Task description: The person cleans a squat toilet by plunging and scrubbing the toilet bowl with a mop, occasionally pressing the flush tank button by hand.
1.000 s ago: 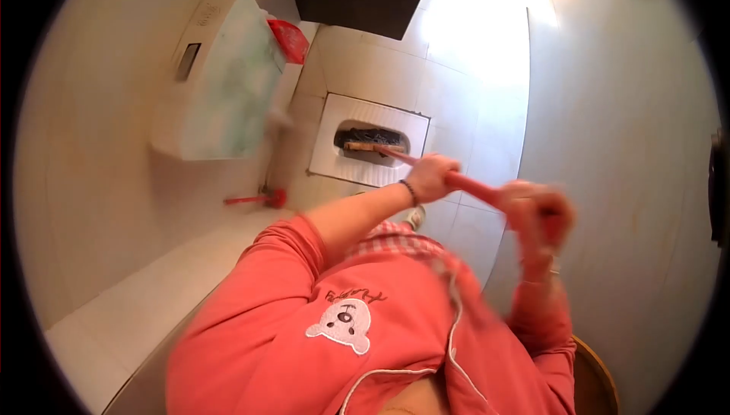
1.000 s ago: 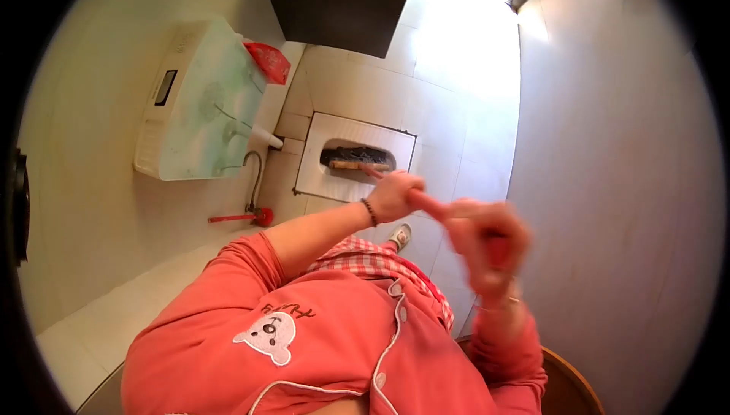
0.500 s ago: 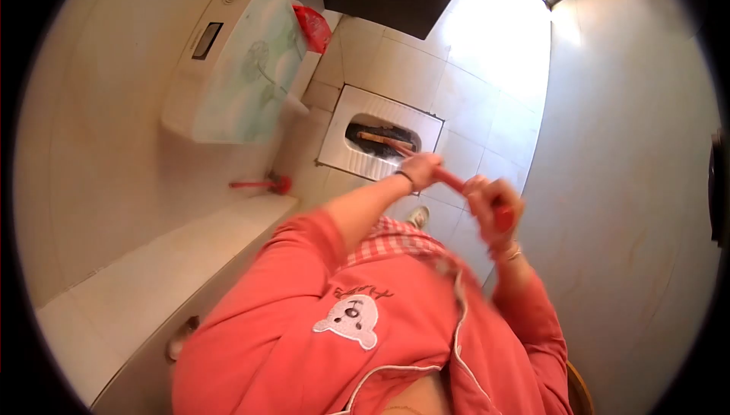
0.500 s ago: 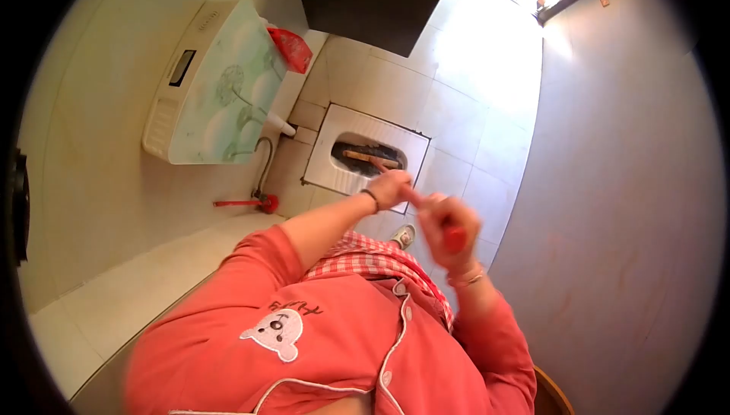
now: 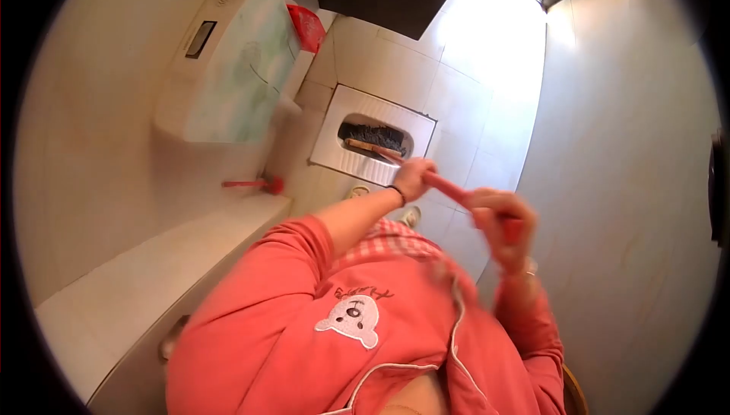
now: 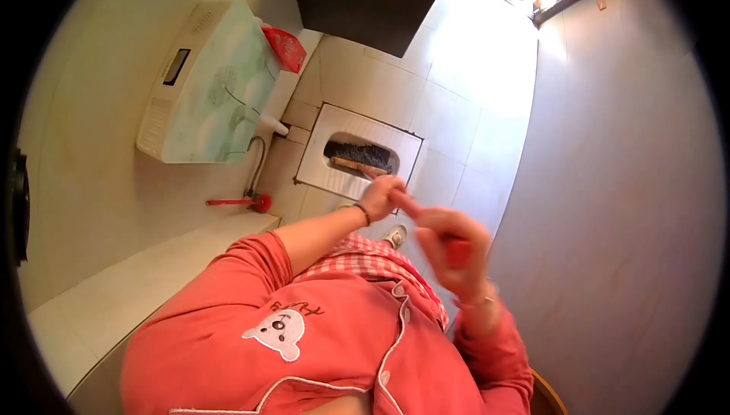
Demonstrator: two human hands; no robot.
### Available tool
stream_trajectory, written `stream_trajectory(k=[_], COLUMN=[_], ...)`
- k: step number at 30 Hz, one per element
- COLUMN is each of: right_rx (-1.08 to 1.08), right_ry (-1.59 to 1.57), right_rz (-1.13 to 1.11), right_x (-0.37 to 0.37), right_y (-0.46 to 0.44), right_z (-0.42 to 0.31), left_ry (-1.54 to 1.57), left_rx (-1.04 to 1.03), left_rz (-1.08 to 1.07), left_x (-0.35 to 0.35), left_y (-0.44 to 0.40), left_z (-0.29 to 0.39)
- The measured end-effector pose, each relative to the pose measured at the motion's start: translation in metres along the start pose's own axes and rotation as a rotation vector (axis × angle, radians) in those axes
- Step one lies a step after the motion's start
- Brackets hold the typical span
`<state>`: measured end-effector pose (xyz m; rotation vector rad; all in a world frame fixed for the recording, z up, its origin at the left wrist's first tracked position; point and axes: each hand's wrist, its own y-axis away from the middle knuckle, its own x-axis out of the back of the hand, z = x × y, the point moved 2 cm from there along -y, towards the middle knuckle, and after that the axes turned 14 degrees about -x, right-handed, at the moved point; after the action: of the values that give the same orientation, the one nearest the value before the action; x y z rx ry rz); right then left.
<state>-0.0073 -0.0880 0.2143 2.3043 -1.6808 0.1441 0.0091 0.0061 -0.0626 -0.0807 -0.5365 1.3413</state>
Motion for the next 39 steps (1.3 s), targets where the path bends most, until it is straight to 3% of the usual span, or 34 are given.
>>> stream_trajectory(k=[2,4,6,7,11,12,14,16,17,18,19,20,21,22,24,26,27,29,30,32,33,34,35,36,37,38,39], right_rx=[0.152,0.323,0.565,0.593,0.764,0.764,0.789,0.727,0.580,0.404,0.311,0.204,0.125,0.278,0.119,0.169,0.229,0.406,0.394,0.615,0.378,0.076,-0.123,0.007,0.041,0.058,0.053], right_ry=[-0.084,-0.185,-0.055,-0.287,-0.561,-0.564,-0.591,-0.630,-0.433,-0.215,-0.076,-0.070,0.488,-0.356,-0.080,-0.022,-0.062,-0.306,-0.303,-0.573,-0.129,-0.061,0.022,-0.029,0.002,0.005,-0.006], right_rz=[0.166,0.220,0.290,0.331,-0.072,-0.070,-0.438,-0.551,0.005,0.545,0.577,0.689,0.889,0.579,0.396,0.287,0.349,0.193,0.195,0.127,0.067,0.267,0.038,-0.202,-0.206,-0.208,-0.140], right_x=[0.036,0.079,0.098,0.104,0.100,0.090,0.068,0.094,0.140,0.166,0.112,0.086,0.069,0.025,-0.010,0.006,0.019,0.044,0.042,0.035,0.042,0.028,0.013,0.003,-0.007,-0.002,0.006], right_y=[0.010,0.030,0.050,0.066,0.092,0.087,0.070,0.080,0.107,0.123,0.074,0.042,0.035,0.018,0.016,0.020,0.025,0.031,0.033,0.036,0.033,0.029,0.011,0.007,0.002,-0.004,0.001], right_z=[-0.031,-0.063,-0.107,-0.124,-0.167,-0.167,-0.170,-0.135,-0.094,-0.056,-0.035,-0.002,0.058,0.075,0.033,0.013,0.001,-0.040,-0.046,-0.056,-0.036,0.004,0.027,0.058,0.045,0.033,0.019], left_ry=[0.125,0.143,0.161,0.178,0.377,0.430,0.556,0.626,0.686,0.518,0.337,0.172,0.011,-0.069,-0.093,-0.038,0.016,0.012,0.054,0.050,0.040,0.006,0.035,-0.102,-0.063,0.032,-0.049], left_rx=[-0.058,-0.121,-0.212,-0.253,-0.308,-0.414,-0.446,-0.332,-0.220,-0.129,-0.191,-0.045,0.097,0.220,0.219,-0.015,-0.046,-0.089,-0.136,-0.099,-0.061,0.125,0.229,0.188,0.200,0.221,0.203], left_rz=[0.182,0.158,-0.041,-0.213,-0.918,-1.047,-1.233,-1.121,-1.008,-0.866,-0.592,-0.435,-0.280,-0.191,-0.055,-0.156,-0.170,-0.156,-0.155,-0.181,-0.210,-0.221,-0.311,-0.495,-0.520,-0.296,-0.299], left_x=[-0.002,0.006,0.013,0.018,0.036,0.036,0.031,0.022,0.017,0.011,-0.004,-0.021,-0.036,-0.049,-0.029,-0.021,-0.025,0.001,0.005,0.002,0.000,-0.010,-0.023,-0.019,-0.015,-0.015,-0.024], left_y=[-0.037,-0.069,-0.088,-0.099,-0.117,-0.119,-0.118,-0.115,-0.111,-0.105,-0.089,-0.064,-0.036,-0.010,-0.001,-0.008,-0.015,-0.041,-0.045,-0.040,-0.033,-0.018,0.003,0.009,0.007,0.008,0.008], left_z=[0.059,0.118,0.160,0.178,0.234,0.237,0.228,0.197,0.175,0.147,0.112,0.077,0.045,0.014,0.004,0.012,0.025,0.097,0.114,0.104,0.094,0.055,0.001,-0.018,-0.017,-0.013,-0.009])
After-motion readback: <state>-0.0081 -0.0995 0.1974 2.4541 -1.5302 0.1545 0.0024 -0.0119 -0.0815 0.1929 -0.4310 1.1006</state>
